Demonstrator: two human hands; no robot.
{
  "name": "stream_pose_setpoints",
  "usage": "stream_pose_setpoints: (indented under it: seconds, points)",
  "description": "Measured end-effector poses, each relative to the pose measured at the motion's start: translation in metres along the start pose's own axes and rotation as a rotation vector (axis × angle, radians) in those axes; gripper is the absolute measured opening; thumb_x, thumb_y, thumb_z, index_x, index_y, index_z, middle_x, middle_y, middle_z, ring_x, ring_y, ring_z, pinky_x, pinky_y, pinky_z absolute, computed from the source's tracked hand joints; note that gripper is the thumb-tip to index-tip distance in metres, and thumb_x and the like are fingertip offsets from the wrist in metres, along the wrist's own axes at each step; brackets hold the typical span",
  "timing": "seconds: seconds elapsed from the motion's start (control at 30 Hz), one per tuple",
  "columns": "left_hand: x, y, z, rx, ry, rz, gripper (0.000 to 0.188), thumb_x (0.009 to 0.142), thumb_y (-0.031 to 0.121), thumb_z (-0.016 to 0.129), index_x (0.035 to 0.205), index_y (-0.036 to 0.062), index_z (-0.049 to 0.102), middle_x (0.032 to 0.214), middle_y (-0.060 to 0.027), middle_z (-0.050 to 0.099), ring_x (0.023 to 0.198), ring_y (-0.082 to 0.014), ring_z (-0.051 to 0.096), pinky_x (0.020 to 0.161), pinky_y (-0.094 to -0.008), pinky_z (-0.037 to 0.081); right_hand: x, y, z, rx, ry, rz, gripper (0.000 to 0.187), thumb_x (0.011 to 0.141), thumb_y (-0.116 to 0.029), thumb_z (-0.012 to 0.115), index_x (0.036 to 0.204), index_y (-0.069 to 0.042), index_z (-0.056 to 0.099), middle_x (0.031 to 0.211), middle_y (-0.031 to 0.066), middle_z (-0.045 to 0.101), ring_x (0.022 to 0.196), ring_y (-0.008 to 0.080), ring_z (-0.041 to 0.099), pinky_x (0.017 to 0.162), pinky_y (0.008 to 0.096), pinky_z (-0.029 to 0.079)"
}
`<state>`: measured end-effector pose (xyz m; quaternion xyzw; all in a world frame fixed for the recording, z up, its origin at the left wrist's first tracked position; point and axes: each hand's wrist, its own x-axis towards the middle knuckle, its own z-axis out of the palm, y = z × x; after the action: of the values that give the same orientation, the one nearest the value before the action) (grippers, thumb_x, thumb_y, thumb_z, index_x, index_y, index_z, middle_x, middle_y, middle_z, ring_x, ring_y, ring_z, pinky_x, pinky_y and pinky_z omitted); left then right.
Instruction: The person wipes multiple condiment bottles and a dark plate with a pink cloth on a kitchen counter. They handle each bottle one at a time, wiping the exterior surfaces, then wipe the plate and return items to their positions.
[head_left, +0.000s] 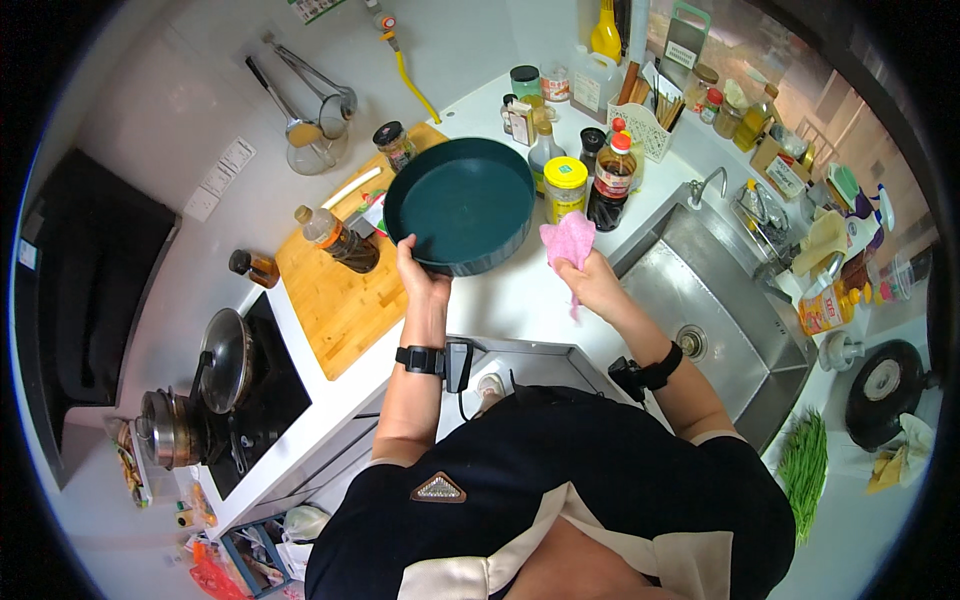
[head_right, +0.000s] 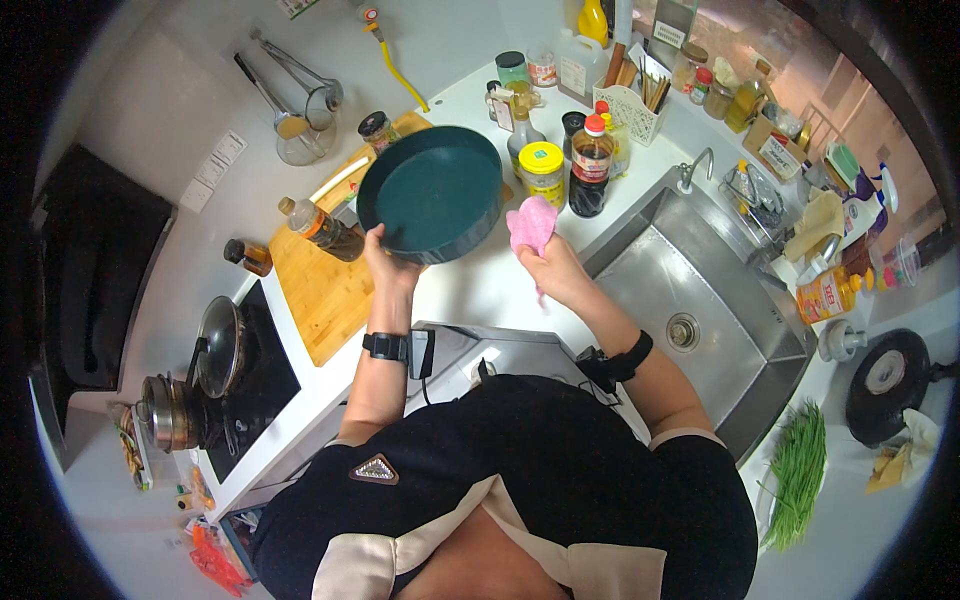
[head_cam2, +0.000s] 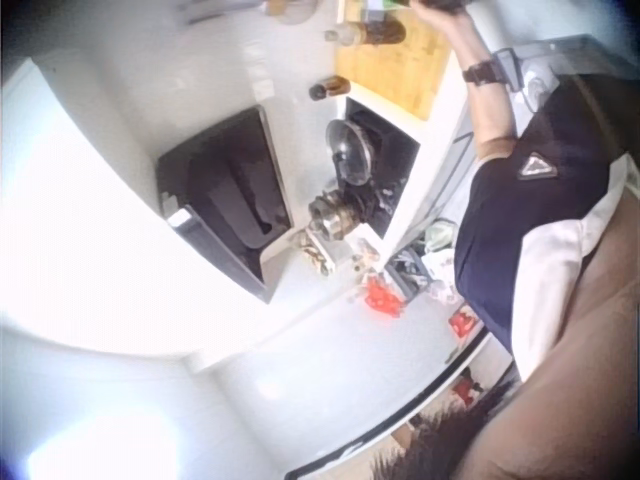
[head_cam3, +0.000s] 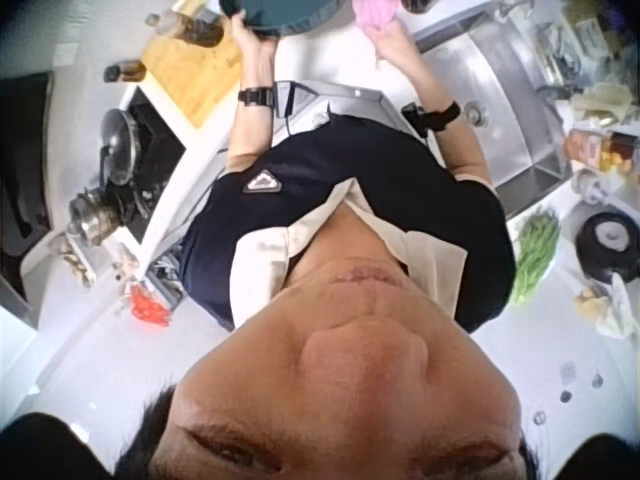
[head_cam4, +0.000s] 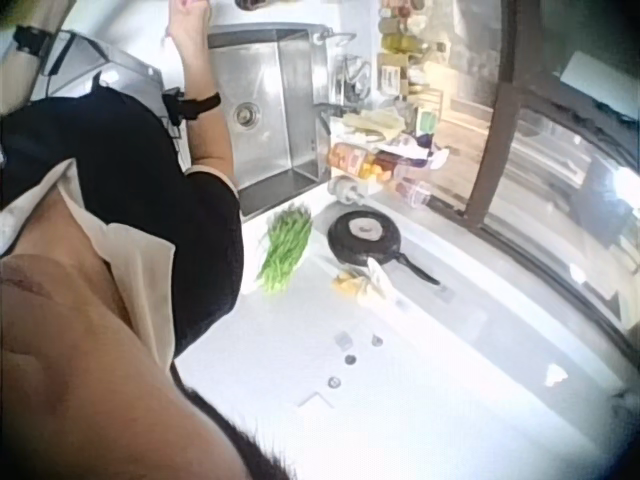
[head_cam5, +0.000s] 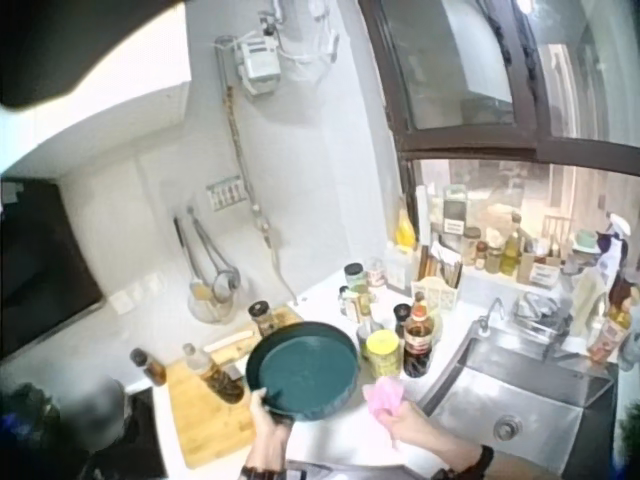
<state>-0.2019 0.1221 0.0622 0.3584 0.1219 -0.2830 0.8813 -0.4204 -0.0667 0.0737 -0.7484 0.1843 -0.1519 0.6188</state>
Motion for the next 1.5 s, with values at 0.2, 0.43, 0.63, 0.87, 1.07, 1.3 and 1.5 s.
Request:
stream_pose_setpoints:
  seconds: [0.2,0.43,0.63,0.87,1.07,1.3,1.5]
  points:
    - [0.017,0.014,-0.019,-0.007,0.025,-0.054,0.06,0.085,0.04,0.063,0.135,0.0108,0.049,0.137,-0.0102,0.054,0.121,-0.0298,0.055,0.101,-0.0484,0.046,0.032,-0.02,0.046,0.207,0.157,-0.056,0.03,0.092,-0.032,0.071,0.101,-0.004,0.067,0.073,-0.004,0.055,0.062,0.0043,0.047,0.053,0.0235,0.039]
    - [0.047,0.027,-0.029,0.087,-0.018,-0.067,0.069,0.085,0.043,0.066,0.14,0.0098,0.041,0.14,-0.0123,0.049,0.12,-0.0291,0.054,0.101,-0.0481,0.047,0.068,-0.009,0.093,0.562,-0.044,0.392,0.047,0.092,-0.055,0.065,0.11,-0.014,0.052,0.083,-0.0023,0.052,0.053,0.0046,0.037,0.045,0.0214,0.029]
    - [0.057,0.038,-0.019,0.199,-0.11,0.04,0.089,0.086,0.04,0.071,0.152,0.013,0.017,0.147,-0.0161,0.035,0.129,-0.0302,0.046,0.102,-0.0476,0.046,0.098,-0.013,0.125,0.774,0.098,0.547,0.04,0.087,-0.047,0.073,0.096,-0.017,0.048,0.075,-0.001,0.046,0.054,0.0075,0.038,0.046,0.0213,0.029]
    - [0.068,0.072,-0.006,0.357,-0.32,0.003,0.106,0.086,0.062,0.067,0.157,0.0124,0.007,0.155,-0.0151,0.026,0.139,-0.031,0.035,0.105,-0.0501,0.038,0.127,-0.006,0.134,1.045,0.223,0.585,0.035,0.082,-0.029,0.077,0.09,-0.008,0.05,0.073,0.0056,0.049,0.051,0.0095,0.041,0.043,0.0205,0.033]
    - [0.108,0.063,-0.029,0.361,-0.154,-0.142,0.076,0.088,0.066,0.061,0.14,0.0145,0.039,0.133,-0.0089,0.049,0.122,-0.0221,0.047,0.101,-0.0474,0.037,0.191,-0.024,0.121,1.072,0.23,0.483,0.037,0.083,-0.029,0.075,0.093,-0.003,0.051,0.074,0.0119,0.053,0.049,0.0112,0.042,0.041,0.0211,0.036]
    - [0.126,0.044,-0.073,0.421,-0.144,-0.251,0.06,0.092,0.052,0.06,0.135,0.0128,0.049,0.129,-0.0069,0.054,0.121,-0.0201,0.048,0.1,-0.0441,0.038,0.317,-0.047,0.111,1.134,0.271,0.29,0.035,0.078,-0.013,0.08,0.091,-0.014,0.048,0.077,0.0024,0.051,0.055,0.0144,0.046,0.048,0.0284,0.041]
    - [0.13,0.045,-0.087,0.483,-0.1,-0.264,0.052,0.093,0.047,0.06,0.135,0.0185,0.05,0.122,-0.0029,0.055,0.112,-0.0178,0.05,0.097,-0.0392,0.037,0.415,-0.028,0.113,1.091,0.453,0.256,0.033,0.081,-0.007,0.075,0.103,-0.001,0.051,0.088,0.0122,0.054,0.072,0.0249,0.056,0.06,0.038,0.053]
